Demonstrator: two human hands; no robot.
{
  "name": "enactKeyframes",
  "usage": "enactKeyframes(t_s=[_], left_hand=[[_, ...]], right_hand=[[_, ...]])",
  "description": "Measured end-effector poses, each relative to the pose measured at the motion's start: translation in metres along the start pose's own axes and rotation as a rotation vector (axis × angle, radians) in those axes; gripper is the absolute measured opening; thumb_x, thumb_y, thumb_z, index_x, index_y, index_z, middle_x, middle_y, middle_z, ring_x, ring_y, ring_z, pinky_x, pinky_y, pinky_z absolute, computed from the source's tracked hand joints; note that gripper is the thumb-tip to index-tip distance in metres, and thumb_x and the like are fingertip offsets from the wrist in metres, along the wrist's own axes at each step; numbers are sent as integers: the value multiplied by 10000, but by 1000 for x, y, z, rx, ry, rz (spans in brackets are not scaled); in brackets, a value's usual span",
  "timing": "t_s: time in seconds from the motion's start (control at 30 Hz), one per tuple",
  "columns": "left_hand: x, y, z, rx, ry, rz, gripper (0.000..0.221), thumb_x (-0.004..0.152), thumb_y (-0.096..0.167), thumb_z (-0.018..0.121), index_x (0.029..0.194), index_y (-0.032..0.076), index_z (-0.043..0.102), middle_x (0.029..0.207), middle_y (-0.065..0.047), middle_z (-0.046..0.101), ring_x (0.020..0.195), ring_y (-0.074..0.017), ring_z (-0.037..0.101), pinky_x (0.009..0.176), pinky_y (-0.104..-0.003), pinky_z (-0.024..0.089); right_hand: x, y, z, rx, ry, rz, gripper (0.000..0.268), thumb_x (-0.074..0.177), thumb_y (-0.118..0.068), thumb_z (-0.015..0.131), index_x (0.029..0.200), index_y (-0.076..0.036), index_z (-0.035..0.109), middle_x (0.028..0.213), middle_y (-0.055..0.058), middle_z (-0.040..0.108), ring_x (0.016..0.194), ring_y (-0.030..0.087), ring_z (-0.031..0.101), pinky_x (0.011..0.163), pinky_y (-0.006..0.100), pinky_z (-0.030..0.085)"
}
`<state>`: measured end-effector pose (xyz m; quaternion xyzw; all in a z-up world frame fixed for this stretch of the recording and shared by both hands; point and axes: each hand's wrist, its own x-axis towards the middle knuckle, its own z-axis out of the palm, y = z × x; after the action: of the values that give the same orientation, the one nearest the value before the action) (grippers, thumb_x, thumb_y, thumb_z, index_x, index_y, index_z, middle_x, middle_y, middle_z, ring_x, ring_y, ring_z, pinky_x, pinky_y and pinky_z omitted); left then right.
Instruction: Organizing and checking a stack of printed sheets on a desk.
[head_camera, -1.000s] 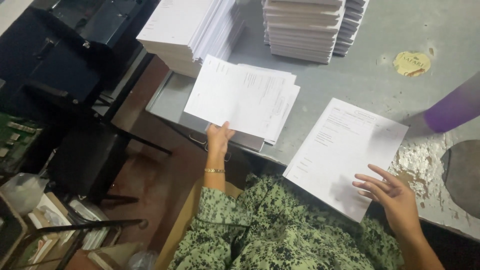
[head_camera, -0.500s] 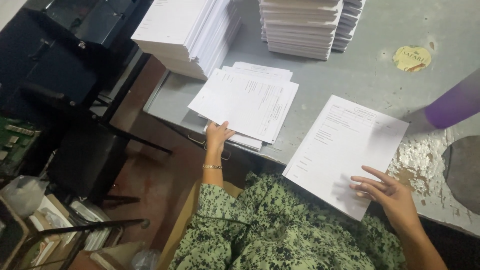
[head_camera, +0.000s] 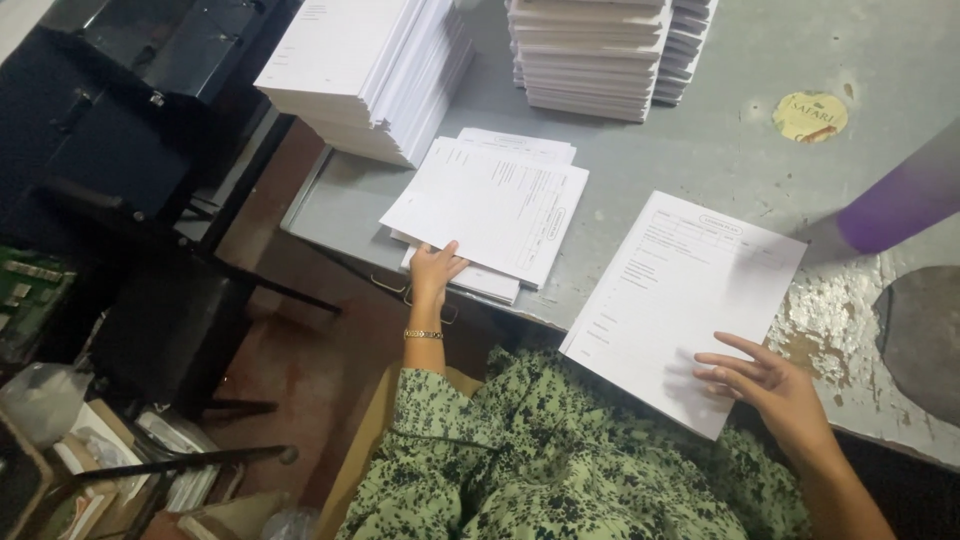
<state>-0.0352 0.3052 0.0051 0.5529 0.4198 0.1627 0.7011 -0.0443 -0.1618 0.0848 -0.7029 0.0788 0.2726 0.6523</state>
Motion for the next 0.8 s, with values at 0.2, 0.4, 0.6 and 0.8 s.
enactKeyframes(t_s=[0.2,0.4,0.6,0.8], left_hand=[[-26,17,3,53,23,-19,412,928,190,660,1151,-131,531,1026,-241,648,887,-280,739,753,-313,663],[-71,27,-17,314,82,31,556,977,350,562,1294,-106,529,869,-233,744,690,-280,748,645,-310,642],[-123,33,12,222,-106,198,308,1007,262,550,1018,-9,695,730,-142,712,526,-168,653,506,-234,549],[-123,62,21,148,-92,427,185,965,149,611,981,-9,706,768,-150,743,614,-183,692,627,-257,613]], right_hand=[[14,19,-26,-224,-24,-31,359,916,-99,622,1248,10,705,1022,278,809,830,376,799,783,441,659],[2,7,-42,-683,-59,382,523,1014,-335,551,911,103,820,746,239,823,542,290,701,545,326,572],[10,31,-35,-766,-101,419,620,955,-503,489,1167,15,754,1009,174,845,785,286,803,716,359,623],[23,47,-36,-425,-51,376,625,933,-386,573,1074,193,764,943,367,795,847,447,774,747,474,611]])
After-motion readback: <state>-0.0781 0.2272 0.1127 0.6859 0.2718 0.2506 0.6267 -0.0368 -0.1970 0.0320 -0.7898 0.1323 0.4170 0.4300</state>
